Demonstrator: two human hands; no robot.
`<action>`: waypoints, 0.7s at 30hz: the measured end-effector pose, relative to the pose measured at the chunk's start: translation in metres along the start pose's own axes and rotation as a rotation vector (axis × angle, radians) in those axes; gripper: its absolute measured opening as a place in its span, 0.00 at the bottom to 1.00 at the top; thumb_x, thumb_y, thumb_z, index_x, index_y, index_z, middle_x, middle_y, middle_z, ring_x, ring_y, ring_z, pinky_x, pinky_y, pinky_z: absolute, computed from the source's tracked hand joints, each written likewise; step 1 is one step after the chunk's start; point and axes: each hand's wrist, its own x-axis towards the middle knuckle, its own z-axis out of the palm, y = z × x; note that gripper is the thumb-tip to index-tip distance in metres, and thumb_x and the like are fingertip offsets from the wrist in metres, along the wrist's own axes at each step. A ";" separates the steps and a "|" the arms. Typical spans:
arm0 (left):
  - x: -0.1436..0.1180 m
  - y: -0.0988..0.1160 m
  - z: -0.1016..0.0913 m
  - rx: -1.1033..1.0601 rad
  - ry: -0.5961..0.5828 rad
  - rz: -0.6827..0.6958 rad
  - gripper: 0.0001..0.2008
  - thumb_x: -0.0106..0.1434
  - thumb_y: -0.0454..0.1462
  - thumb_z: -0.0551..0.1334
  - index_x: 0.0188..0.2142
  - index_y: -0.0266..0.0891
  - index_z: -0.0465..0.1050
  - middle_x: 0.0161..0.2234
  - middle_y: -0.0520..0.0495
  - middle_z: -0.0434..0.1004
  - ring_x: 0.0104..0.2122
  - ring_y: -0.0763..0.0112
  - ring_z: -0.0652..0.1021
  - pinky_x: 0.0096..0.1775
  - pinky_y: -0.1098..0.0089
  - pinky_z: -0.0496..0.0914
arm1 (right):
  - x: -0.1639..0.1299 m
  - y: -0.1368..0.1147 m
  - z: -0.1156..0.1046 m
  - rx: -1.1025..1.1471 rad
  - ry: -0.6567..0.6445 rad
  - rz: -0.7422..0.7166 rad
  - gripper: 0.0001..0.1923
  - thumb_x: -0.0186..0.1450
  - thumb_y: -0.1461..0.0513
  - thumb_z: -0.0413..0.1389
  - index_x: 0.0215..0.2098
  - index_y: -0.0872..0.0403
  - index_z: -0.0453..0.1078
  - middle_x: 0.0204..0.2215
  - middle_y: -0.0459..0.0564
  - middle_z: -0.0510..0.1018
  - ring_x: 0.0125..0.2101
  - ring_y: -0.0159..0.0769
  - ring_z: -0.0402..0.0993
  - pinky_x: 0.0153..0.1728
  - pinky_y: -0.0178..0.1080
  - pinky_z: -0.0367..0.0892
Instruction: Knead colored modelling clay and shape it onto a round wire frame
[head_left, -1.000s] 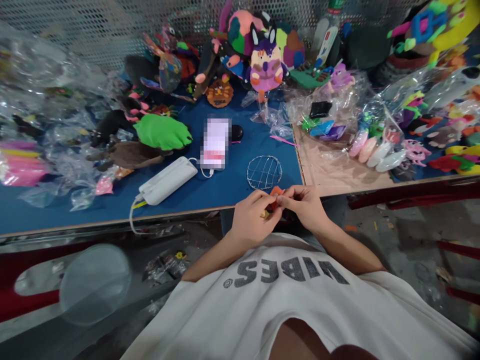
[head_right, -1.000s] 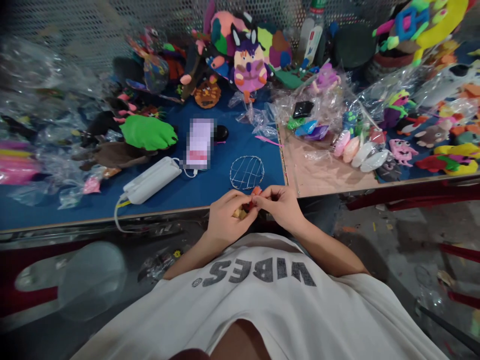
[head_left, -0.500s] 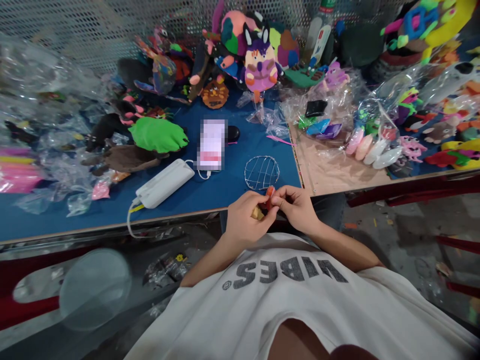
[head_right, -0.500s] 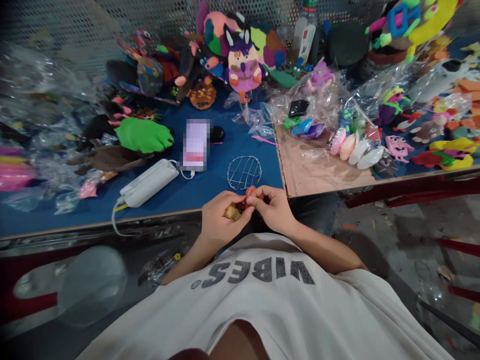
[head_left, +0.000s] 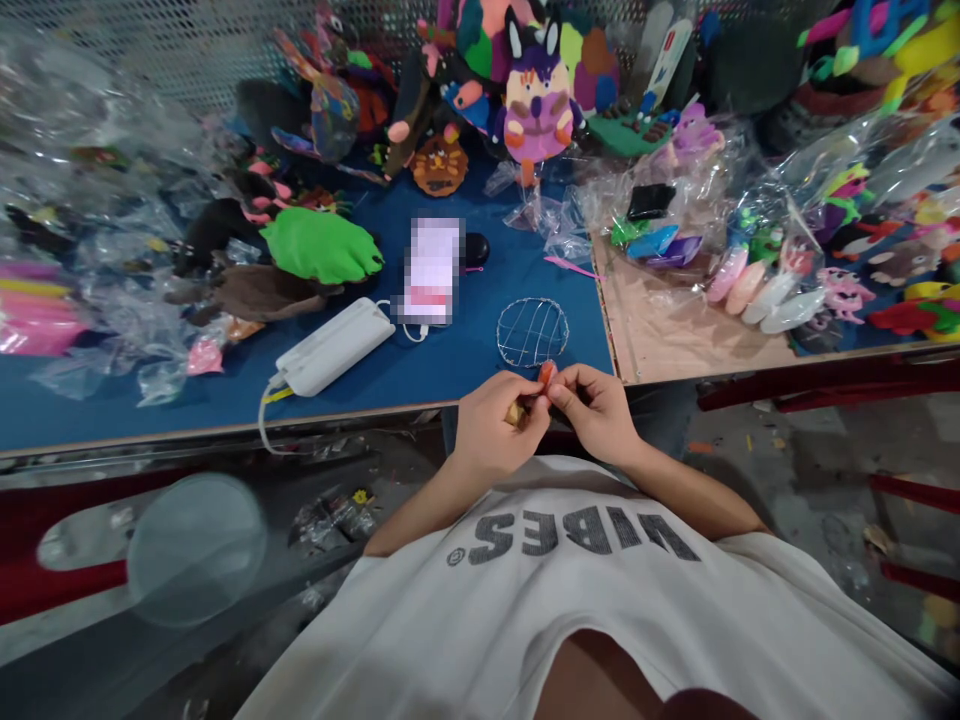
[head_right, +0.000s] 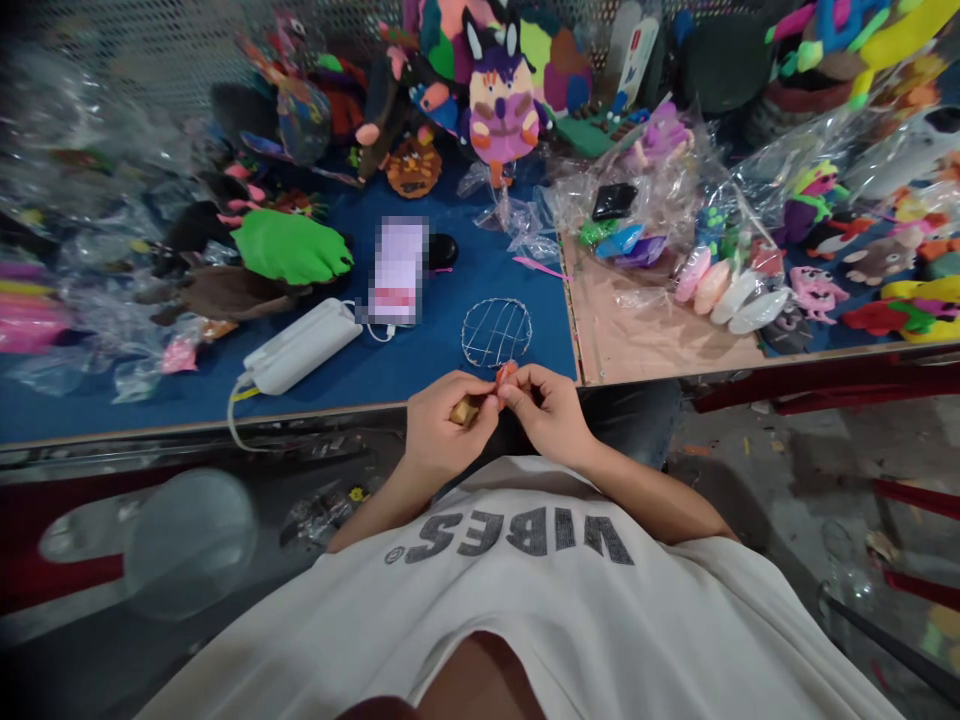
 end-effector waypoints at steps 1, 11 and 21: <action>-0.001 0.000 0.000 0.052 -0.005 -0.001 0.02 0.68 0.35 0.68 0.40 0.42 0.81 0.38 0.46 0.86 0.37 0.65 0.83 0.42 0.64 0.75 | -0.001 0.000 0.000 -0.032 -0.012 -0.016 0.16 0.73 0.48 0.66 0.39 0.50 0.76 0.35 0.47 0.82 0.35 0.36 0.75 0.39 0.41 0.69; 0.001 0.006 -0.011 0.143 -0.277 0.045 0.09 0.69 0.33 0.63 0.31 0.41 0.69 0.28 0.51 0.74 0.29 0.71 0.72 0.33 0.65 0.63 | -0.009 -0.004 -0.010 -0.699 -0.168 -0.325 0.10 0.76 0.61 0.56 0.35 0.50 0.67 0.28 0.46 0.75 0.28 0.34 0.69 0.32 0.42 0.59; -0.011 -0.004 -0.019 -0.754 0.091 -0.096 0.19 0.74 0.45 0.67 0.26 0.42 0.74 0.18 0.51 0.71 0.19 0.72 0.72 0.24 0.69 0.63 | 0.070 -0.092 -0.177 -0.620 0.735 -0.408 0.16 0.72 0.67 0.55 0.26 0.64 0.72 0.18 0.49 0.74 0.20 0.17 0.66 0.27 0.44 0.50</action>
